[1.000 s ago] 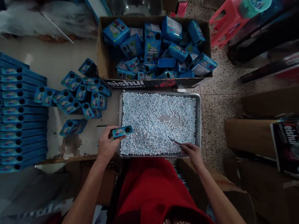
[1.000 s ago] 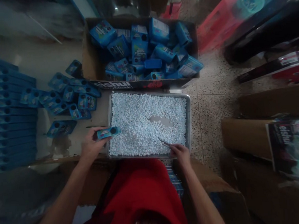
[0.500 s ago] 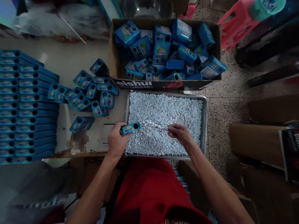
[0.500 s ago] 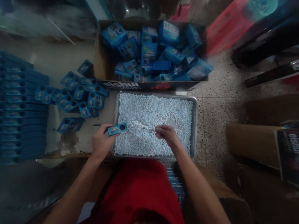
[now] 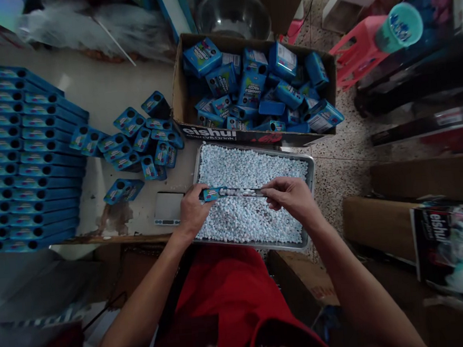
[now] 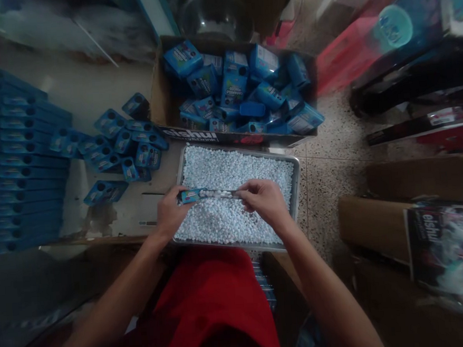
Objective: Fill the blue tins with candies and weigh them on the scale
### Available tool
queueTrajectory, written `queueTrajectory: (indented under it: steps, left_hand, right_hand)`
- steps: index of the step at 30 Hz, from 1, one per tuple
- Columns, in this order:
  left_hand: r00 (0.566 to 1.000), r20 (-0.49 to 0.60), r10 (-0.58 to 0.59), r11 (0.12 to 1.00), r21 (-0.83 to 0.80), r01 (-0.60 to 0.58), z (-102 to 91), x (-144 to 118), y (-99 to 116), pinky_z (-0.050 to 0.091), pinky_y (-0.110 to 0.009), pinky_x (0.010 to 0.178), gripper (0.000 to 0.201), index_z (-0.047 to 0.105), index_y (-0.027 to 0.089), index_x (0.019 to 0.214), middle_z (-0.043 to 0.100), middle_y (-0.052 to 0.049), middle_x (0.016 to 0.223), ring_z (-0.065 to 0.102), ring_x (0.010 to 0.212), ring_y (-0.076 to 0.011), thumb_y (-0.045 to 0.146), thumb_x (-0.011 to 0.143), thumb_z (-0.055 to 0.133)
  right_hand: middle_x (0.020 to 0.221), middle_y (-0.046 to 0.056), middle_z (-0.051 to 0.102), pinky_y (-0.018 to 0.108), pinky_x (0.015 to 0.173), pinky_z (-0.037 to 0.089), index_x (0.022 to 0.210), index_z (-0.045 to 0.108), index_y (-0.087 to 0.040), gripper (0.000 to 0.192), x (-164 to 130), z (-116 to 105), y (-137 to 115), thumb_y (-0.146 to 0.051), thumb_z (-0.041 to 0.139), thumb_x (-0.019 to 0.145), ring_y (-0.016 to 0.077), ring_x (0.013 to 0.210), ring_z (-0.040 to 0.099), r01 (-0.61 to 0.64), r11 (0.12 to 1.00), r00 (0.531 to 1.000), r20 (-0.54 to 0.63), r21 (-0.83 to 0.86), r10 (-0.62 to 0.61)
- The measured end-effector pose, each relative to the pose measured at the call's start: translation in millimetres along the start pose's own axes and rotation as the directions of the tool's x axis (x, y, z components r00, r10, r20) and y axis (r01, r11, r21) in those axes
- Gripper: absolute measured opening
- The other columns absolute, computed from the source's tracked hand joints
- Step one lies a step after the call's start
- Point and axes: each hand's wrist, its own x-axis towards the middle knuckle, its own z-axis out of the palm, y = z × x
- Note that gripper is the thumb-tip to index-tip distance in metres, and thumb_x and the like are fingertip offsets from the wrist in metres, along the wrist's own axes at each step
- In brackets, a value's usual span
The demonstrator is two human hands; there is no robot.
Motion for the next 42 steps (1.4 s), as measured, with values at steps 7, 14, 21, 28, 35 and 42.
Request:
queueTrajectory:
  steps: [7, 14, 21, 28, 35, 42]
  left_hand:
    - [1.000, 0.004, 0.001, 0.997, -0.080, -0.001, 2.1, 1.1, -0.8, 0.054, -0.037, 0.098, 0.035, 0.068, 0.023, 0.107, 0.076, -0.005, 0.111, 0.071, 0.107, -0.0260, 0.019, 0.074, 0.079]
    - [0.985, 0.034, -0.167, 0.906, -0.389, 0.167, -24.8, 1.3, -18.0, 0.057, -0.037, 0.097, 0.041, 0.063, 0.023, 0.106, 0.077, -0.004, 0.114, 0.074, 0.103, -0.0233, 0.028, 0.070, 0.082]
    - [0.968, 0.031, -0.249, 0.902, -0.355, 0.244, -37.8, -3.6, -28.6, 0.060, -0.034, 0.094, 0.045, 0.065, 0.022, 0.105, 0.077, -0.004, 0.110, 0.074, 0.099, -0.0220, 0.033, 0.066, 0.085]
    - [0.947, 0.043, -0.319, 0.924, -0.209, 0.321, -43.0, -28.6, -27.6, 0.058, -0.036, 0.090, 0.042, 0.075, 0.024, 0.111, 0.078, -0.003, 0.105, 0.073, 0.095, -0.0246, 0.028, 0.070, 0.081]
    - [0.963, -0.014, -0.268, 0.953, -0.153, 0.262, -36.5, -22.8, -13.7, 0.055, -0.039, 0.095, 0.038, 0.076, 0.024, 0.109, 0.078, -0.004, 0.110, 0.072, 0.102, -0.0265, 0.021, 0.071, 0.077]
    - [0.991, 0.001, -0.132, 0.985, -0.111, 0.131, -21.7, -15.6, 3.5, 0.054, -0.040, 0.099, 0.038, 0.075, 0.024, 0.114, 0.077, -0.005, 0.114, 0.071, 0.105, -0.0270, 0.021, 0.076, 0.077]
  right_hand:
    - [0.060, 0.002, 0.068, 0.026, 0.047, 0.050, 0.087, 0.080, -0.019, 0.018, -20.4, -0.4, -12.5, -0.036, 0.077, 0.084, 0.0132, 0.049, 0.061, 0.036, 0.996, 0.999, -0.027, -0.082, -0.038]
    - [0.067, 0.005, 0.073, 0.030, 0.053, 0.055, 0.081, 0.081, -0.016, 0.037, -18.3, -116.1, 113.8, -0.046, 0.089, 0.061, 0.0163, 0.053, 0.063, -0.173, 0.985, 0.851, -0.499, 0.027, 0.163]
    - [0.058, 0.002, 0.068, 0.028, 0.052, 0.051, 0.078, 0.080, -0.014, 0.048, 78.3, -28.4, 152.3, -0.050, 0.092, 0.049, 0.0146, 0.051, 0.059, -0.205, 0.970, 0.961, -0.159, 0.132, 0.224]
    - [0.059, 0.000, 0.068, 0.026, 0.053, 0.049, 0.073, 0.077, -0.020, 0.039, 101.0, 65.1, 136.8, -0.054, 0.089, 0.057, 0.0126, 0.050, 0.058, -0.233, 0.939, 0.972, 0.086, 0.252, 0.218]
    - [0.061, 0.001, 0.069, 0.022, 0.049, 0.046, 0.082, 0.078, -0.016, 0.045, 61.7, 8.1, 90.8, -0.049, 0.094, 0.056, 0.0093, 0.048, 0.056, -0.246, 0.925, 0.967, 0.142, 0.288, 0.213]
    - [0.059, 0.001, 0.070, 0.020, 0.046, 0.049, 0.083, 0.081, -0.016, 0.036, 29.1, -9.9, 8.3, -0.044, 0.093, 0.063, 0.0091, 0.047, 0.059, -0.164, 0.974, 0.980, 0.134, 0.154, 0.144]
